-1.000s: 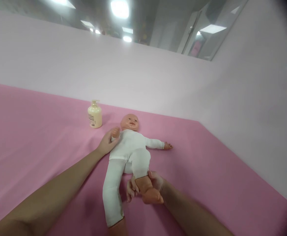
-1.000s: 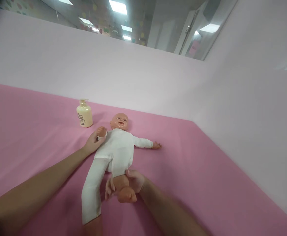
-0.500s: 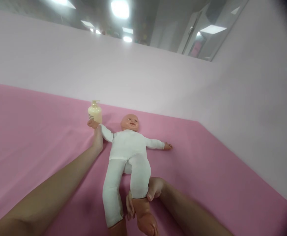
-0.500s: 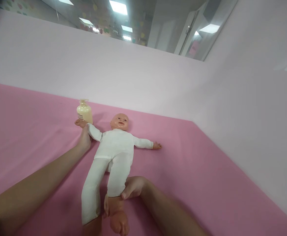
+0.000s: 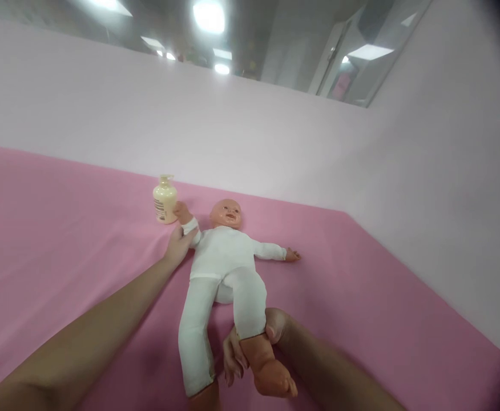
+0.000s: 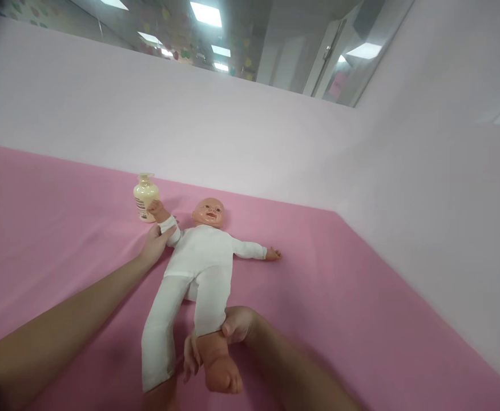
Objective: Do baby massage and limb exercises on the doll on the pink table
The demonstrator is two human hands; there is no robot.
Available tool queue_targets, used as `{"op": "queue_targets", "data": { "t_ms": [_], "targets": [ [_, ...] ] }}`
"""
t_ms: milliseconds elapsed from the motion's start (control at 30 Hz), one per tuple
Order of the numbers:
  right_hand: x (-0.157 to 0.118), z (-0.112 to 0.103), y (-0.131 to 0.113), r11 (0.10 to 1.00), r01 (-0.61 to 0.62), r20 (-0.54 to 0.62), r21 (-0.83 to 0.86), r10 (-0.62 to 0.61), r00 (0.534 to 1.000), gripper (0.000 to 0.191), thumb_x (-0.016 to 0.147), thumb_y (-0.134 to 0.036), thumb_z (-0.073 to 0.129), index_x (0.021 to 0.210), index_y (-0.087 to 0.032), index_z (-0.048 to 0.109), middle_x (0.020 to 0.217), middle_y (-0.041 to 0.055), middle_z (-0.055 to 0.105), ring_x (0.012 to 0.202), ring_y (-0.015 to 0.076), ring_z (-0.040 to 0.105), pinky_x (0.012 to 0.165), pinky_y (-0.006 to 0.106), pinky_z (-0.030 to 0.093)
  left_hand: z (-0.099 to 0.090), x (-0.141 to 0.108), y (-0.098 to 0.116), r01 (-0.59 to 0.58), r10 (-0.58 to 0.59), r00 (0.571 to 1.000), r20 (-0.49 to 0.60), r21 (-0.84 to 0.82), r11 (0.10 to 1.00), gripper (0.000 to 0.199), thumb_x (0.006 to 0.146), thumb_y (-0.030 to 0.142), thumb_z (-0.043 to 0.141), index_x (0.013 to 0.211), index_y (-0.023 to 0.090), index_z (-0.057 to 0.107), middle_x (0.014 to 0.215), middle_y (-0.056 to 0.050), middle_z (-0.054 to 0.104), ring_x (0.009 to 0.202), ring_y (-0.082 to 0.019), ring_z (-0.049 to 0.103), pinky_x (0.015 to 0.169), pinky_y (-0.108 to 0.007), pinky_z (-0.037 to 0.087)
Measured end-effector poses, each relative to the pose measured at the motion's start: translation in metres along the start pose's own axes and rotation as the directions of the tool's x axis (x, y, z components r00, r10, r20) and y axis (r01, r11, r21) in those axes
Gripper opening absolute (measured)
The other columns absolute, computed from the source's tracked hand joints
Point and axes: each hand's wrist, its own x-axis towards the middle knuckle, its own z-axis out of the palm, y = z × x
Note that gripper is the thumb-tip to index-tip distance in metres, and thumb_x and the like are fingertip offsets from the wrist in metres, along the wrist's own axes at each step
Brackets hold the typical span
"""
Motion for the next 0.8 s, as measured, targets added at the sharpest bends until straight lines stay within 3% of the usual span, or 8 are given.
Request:
{"op": "queue_targets", "data": {
  "t_ms": [67,100,133,200,267,300,467,800],
  "targets": [
    [0.001,-0.002,0.001,0.983,0.149,0.051,0.106,-0.155,0.987,0.067,0.066,-0.082,0.062,0.075,-0.015,0.062,0.073,0.0071,0.060,0.082,0.0242,0.063,0.086,0.042,0.051,0.002,-0.005,0.002,-0.148,0.134,0.983,0.125,0.110,0.983,0.041,0.080,0.043,0.066,0.111,0.017,0.063,0.112,-0.011,0.069,0.108,-0.028,0.063,0.095,-0.042,0.048],
    [0.002,-0.001,0.000,0.963,0.221,-0.020,0.153,-0.221,0.975,0.065,0.071,-0.079,0.059,0.077,-0.015,0.064,0.073,0.0055,0.059,0.078,0.0221,0.062,0.084,0.040,0.050,0.002,-0.008,0.004,-0.254,0.215,0.953,0.214,0.177,0.951,0.038,0.082,0.040,0.063,0.113,0.018,0.064,0.116,-0.011,0.069,0.111,-0.028,0.061,0.098,-0.043,0.045],
    [0.003,0.000,-0.002,0.942,0.282,-0.154,0.182,-0.256,0.954,0.063,0.076,-0.077,0.057,0.080,-0.015,0.064,0.074,0.0042,0.058,0.077,0.0204,0.061,0.084,0.039,0.050,0.002,-0.010,0.007,-0.369,0.286,0.903,0.321,0.239,0.898,0.036,0.083,0.035,0.060,0.115,0.020,0.065,0.120,-0.011,0.068,0.114,-0.028,0.060,0.102,-0.044,0.041],
    [0.005,0.003,-0.008,0.903,0.371,-0.452,0.217,-0.244,0.858,0.060,0.081,-0.073,0.053,0.079,-0.014,0.063,0.078,0.0030,0.055,0.079,0.0188,0.059,0.085,0.037,0.049,0.002,-0.014,0.013,-0.575,0.365,0.769,0.524,0.317,0.754,0.040,0.082,0.024,0.051,0.120,0.023,0.066,0.126,-0.009,0.067,0.119,-0.027,0.056,0.108,-0.046,0.034],
    [0.006,0.007,-0.014,0.880,0.409,-0.613,0.242,-0.188,0.767,0.058,0.084,-0.071,0.052,0.076,-0.014,0.062,0.079,0.0028,0.053,0.080,0.0184,0.058,0.084,0.037,0.048,0.000,-0.016,0.018,-0.688,0.363,0.667,0.651,0.351,0.634,0.054,0.076,0.013,0.046,0.126,0.024,0.063,0.131,-0.007,0.064,0.123,-0.026,0.053,0.110,-0.046,0.029],
    [0.007,0.008,-0.017,0.879,0.406,-0.642,0.250,-0.163,0.749,0.058,0.084,-0.070,0.053,0.075,-0.014,0.061,0.079,0.0029,0.052,0.080,0.0183,0.057,0.083,0.037,0.048,0.000,-0.016,0.019,-0.714,0.355,0.644,0.678,0.367,0.596,0.061,0.073,0.010,0.044,0.129,0.025,0.062,0.132,-0.007,0.063,0.124,-0.026,0.052,0.109,-0.045,0.029],
    [0.008,0.011,-0.019,0.899,0.350,-0.653,0.264,-0.101,0.751,0.057,0.082,-0.069,0.058,0.077,-0.012,0.062,0.079,0.0038,0.053,0.080,0.0191,0.058,0.081,0.035,0.045,-0.002,-0.015,0.018,-0.748,0.343,0.621,0.705,0.402,0.528,0.069,0.068,0.005,0.042,0.131,0.024,0.061,0.132,-0.006,0.063,0.124,-0.025,0.051,0.107,-0.043,0.029],
    [0.009,0.011,-0.019,0.904,0.354,-0.655,0.241,-0.117,0.746,0.066,0.083,-0.076,0.050,0.074,-0.013,0.061,0.077,0.0035,0.053,0.079,0.0193,0.059,0.081,0.034,0.044,-0.002,-0.015,0.016,-0.732,0.372,0.637,0.675,0.379,0.566,0.059,0.073,0.009,0.045,0.127,0.023,0.063,0.128,-0.008,0.065,0.122,-0.026,0.054,0.108,-0.045,0.032]
  ]
}}
